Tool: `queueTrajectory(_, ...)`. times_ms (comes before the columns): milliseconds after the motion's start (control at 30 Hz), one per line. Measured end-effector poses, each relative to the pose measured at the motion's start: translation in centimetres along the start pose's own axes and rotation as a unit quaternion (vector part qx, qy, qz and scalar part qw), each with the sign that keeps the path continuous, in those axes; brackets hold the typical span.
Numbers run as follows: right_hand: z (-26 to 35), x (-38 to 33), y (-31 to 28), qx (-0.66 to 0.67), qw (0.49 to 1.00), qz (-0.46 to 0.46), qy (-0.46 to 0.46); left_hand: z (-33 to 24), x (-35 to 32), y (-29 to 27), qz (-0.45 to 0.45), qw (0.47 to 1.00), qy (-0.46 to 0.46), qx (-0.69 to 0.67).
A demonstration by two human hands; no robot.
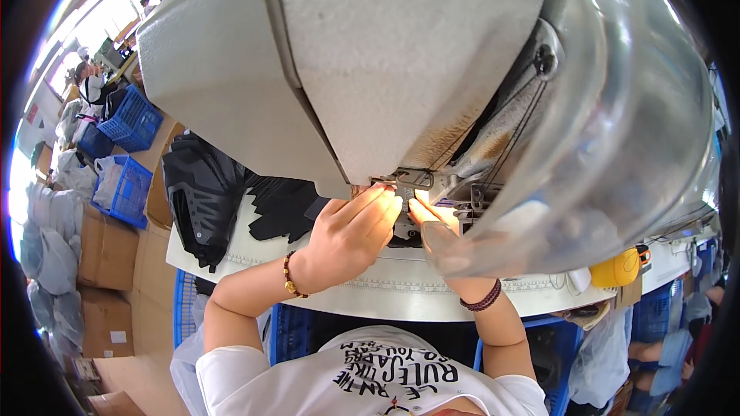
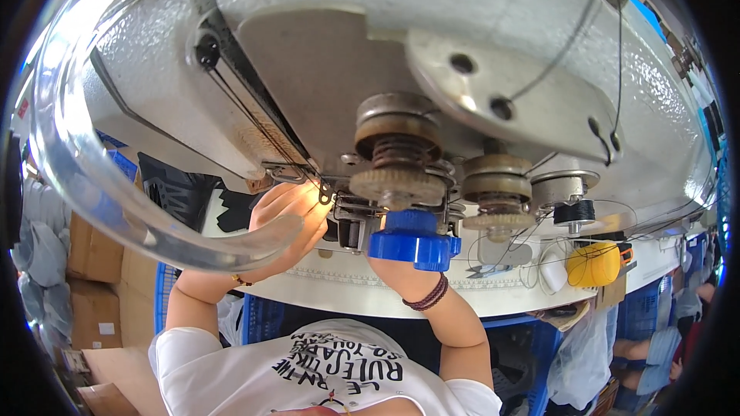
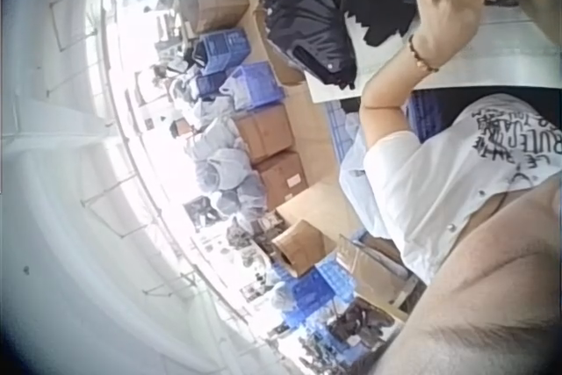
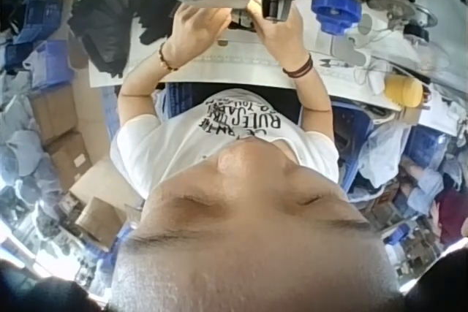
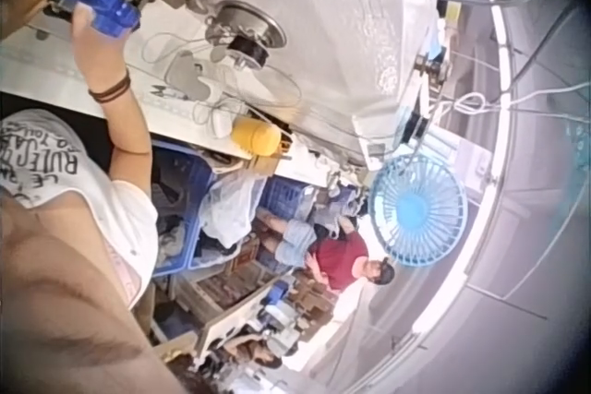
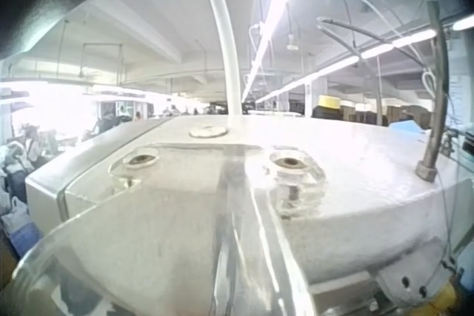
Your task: Using an industrial sewing machine to stitch components of a black shoe upper.
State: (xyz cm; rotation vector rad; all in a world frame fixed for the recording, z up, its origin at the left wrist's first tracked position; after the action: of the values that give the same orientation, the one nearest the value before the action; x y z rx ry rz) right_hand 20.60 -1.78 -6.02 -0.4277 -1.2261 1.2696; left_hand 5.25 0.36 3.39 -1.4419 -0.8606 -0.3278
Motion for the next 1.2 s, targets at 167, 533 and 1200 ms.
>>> queueTrajectory(167,-1.3,-0.4,1.9,-0.033,0.998,-0.057,-0.013,0.7,-0.2,0.2,0.012,1.000,0.004,0.004)
queueTrajectory(533,2.5,1.2,-1.3,0.020,0.999,-0.038,0.011,2.7,0.1,-0.5,0.004,0.997,0.008,-0.081)
queueTrajectory(1200,6.1,3.7,-6.4,-0.286,0.940,-0.159,-0.098,1.8,0.3,0.2,-0.015,0.998,-0.047,-0.025)
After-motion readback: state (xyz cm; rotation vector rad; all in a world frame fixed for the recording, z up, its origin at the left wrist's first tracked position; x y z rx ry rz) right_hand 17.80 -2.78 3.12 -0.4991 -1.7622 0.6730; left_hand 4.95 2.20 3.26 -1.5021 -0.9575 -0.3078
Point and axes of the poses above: each hand's wrist, its own x-axis towards the middle knuckle, its own y-axis out of the palm, z = x × y, the point moved 5 cm from there along x, towards the middle knuckle, and after that the axes turned 9 degrees about -x, right-handed, at the moved point
